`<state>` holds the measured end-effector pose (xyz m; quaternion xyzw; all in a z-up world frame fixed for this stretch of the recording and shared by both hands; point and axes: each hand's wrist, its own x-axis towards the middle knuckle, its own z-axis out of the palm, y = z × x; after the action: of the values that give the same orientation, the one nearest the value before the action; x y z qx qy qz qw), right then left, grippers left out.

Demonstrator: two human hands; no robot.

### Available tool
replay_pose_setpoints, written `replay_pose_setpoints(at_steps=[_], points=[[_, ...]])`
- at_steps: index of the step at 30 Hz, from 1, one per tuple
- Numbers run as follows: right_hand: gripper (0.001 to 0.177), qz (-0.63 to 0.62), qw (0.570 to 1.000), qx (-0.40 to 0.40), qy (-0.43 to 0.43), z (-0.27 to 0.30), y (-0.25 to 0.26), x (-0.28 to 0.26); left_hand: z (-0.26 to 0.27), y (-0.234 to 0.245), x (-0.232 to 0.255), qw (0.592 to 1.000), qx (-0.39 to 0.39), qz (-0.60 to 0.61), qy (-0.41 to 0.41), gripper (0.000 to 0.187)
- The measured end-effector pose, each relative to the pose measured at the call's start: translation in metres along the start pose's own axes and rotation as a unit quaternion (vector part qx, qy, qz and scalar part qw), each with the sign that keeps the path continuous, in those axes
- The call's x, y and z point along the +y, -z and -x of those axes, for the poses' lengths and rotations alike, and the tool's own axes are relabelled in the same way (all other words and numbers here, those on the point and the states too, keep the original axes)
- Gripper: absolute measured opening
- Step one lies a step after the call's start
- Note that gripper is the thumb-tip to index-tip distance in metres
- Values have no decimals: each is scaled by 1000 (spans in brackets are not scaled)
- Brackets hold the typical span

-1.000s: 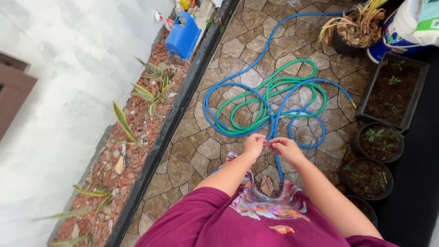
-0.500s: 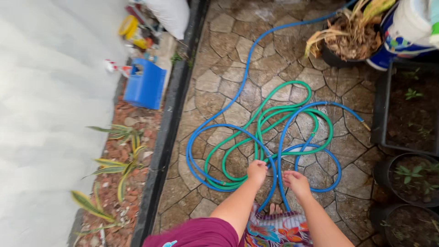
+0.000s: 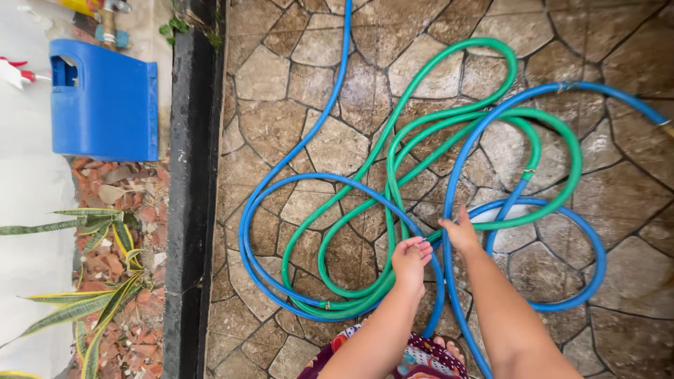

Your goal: The person waters various potted plants and garden areas using a blue garden hose.

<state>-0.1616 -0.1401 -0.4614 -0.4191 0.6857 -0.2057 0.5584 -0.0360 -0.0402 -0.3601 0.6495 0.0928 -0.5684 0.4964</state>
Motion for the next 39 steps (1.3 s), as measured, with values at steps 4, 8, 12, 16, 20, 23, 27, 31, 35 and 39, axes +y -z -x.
replay_pose_setpoints(at_steps=[4, 8, 12, 16, 20, 23, 27, 31, 35, 39], points=[[76, -126, 989, -77, -19, 5, -6, -21, -16, 13, 2, 1000, 10, -21, -18, 23], [69, -206, 967, -126, -86, 107, 15, -93, -1, 13, 47, 997, -37, -73, 2, 33], [60, -129, 976, -173, 0, 261, 59, -150, 69, -45, 160, 973, -186, -64, 123, 58], [58, -40, 963, -264, 31, 388, 92, -195, 157, -100, 273, 945, -267, -13, 191, 70], [52, 56, 946, -317, 35, 405, 147, -309, 220, -98, 365, 970, -198, -26, 137, 63], [47, 122, 925, -357, 53, 400, 184, -407, 264, -64, 425, 984, -122, 57, 116, 61], [42, 206, 880, -420, 79, 472, 179, -446, 335, -5, 508, 968, -200, 128, 83, 75], [38, 264, 843, -438, 166, 542, 140, -432, 399, 40, 567, 970, -227, 90, -2, 64], [30, 112, 846, -191, 485, 474, 138, -517, 495, 63, 550, 964, -256, -8, -74, 61], [37, -217, 962, -144, 80, 394, 114, -644, 568, 98, 522, 944, -267, -143, -130, 62]])
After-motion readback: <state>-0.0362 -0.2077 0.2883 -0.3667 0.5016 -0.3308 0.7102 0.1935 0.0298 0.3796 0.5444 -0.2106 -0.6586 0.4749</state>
